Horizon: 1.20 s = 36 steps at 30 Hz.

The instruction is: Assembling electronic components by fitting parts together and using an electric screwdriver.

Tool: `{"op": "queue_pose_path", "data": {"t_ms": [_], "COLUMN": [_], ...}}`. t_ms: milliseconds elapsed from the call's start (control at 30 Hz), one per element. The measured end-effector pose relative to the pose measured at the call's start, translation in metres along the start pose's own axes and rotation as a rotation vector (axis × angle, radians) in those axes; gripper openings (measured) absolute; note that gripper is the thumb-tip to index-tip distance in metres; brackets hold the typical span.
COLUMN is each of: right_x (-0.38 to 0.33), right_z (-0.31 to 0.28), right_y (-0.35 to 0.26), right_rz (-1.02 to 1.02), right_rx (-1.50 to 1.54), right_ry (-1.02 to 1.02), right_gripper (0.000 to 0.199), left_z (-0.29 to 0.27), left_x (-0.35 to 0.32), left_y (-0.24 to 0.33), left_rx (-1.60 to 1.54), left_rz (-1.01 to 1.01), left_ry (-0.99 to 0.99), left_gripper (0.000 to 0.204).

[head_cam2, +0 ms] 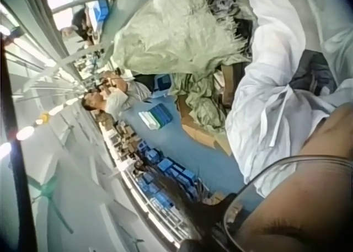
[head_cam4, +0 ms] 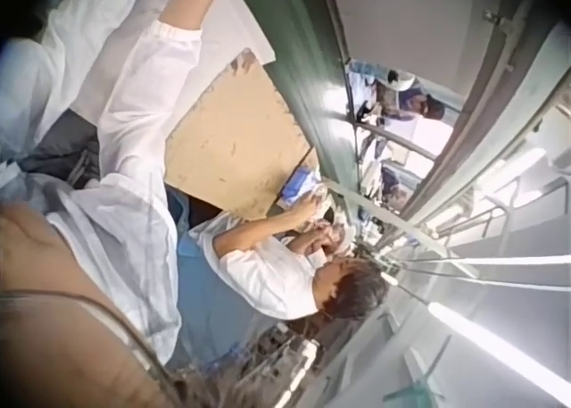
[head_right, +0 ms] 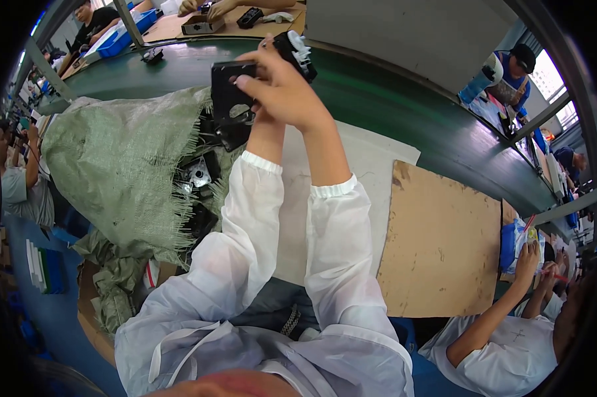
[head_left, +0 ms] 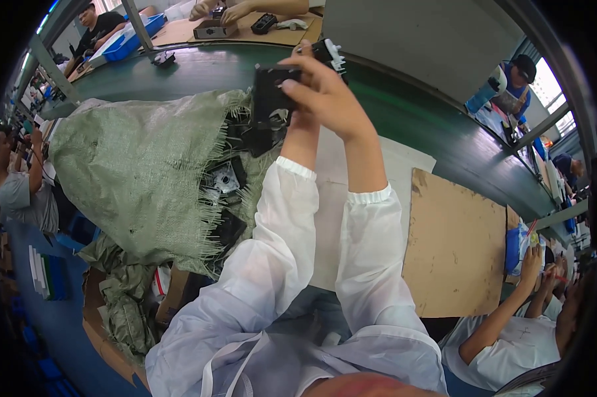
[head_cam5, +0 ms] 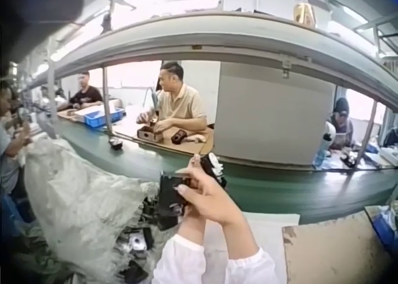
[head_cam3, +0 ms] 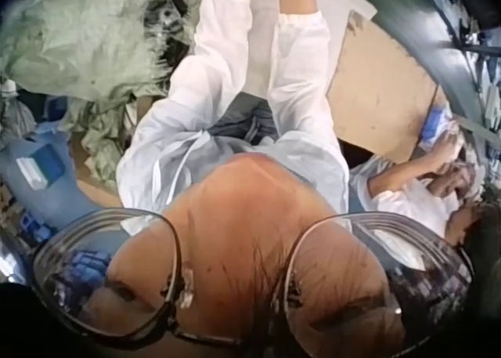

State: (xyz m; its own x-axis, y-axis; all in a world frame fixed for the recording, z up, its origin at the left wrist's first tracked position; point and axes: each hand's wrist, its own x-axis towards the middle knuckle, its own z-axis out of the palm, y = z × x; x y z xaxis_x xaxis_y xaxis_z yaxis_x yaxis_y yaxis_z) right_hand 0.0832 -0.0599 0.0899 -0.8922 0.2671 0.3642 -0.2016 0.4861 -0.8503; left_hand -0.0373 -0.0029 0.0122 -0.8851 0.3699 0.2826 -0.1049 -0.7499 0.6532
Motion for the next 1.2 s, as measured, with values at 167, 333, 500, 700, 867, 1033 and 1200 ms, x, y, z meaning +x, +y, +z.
{"op": "queue_pose_path", "data": {"t_ms": [167,333,500,700,867,1033,1200], "right_x": [-0.008,-0.021,-0.011,-0.024,-0.025,-0.028,-0.029], "right_z": [-0.033,-0.063,-0.086,-0.081,-0.065,-0.059,-0.058], "right_y": [-0.017,0.000,0.014,0.005,-0.023,-0.030,-0.032], "right_rz": [-0.162,-0.318,-0.397,-0.344,-0.358,-0.397,-0.403], "right_rx": [1.022,1.571,1.632,1.308,0.900,0.800,0.746], "right_ry": [0.023,-0.129,-0.349,0.022,0.373,0.389,0.357], "right_gripper": [0.034,0.036,0.036,0.033,0.032,0.032,0.034], "left_z": [-0.010,0.022,0.029,0.043,0.053,0.061,0.068], "left_x": [0.036,-0.017,-0.024,-0.053,-0.072,-0.080,-0.088], "left_y": [0.008,0.097,0.146,0.166,0.176,0.176,0.178], "left_rx": [-0.589,-0.211,-0.127,0.158,0.323,0.399,0.396], "left_rz": [-0.119,0.115,0.105,0.047,0.087,0.096,0.081], "left_ry": [-0.267,-0.026,-0.027,-0.178,-0.240,-0.245,-0.228], "left_gripper": [0.036,0.032,0.030,0.031,0.033,0.033,0.034]}}
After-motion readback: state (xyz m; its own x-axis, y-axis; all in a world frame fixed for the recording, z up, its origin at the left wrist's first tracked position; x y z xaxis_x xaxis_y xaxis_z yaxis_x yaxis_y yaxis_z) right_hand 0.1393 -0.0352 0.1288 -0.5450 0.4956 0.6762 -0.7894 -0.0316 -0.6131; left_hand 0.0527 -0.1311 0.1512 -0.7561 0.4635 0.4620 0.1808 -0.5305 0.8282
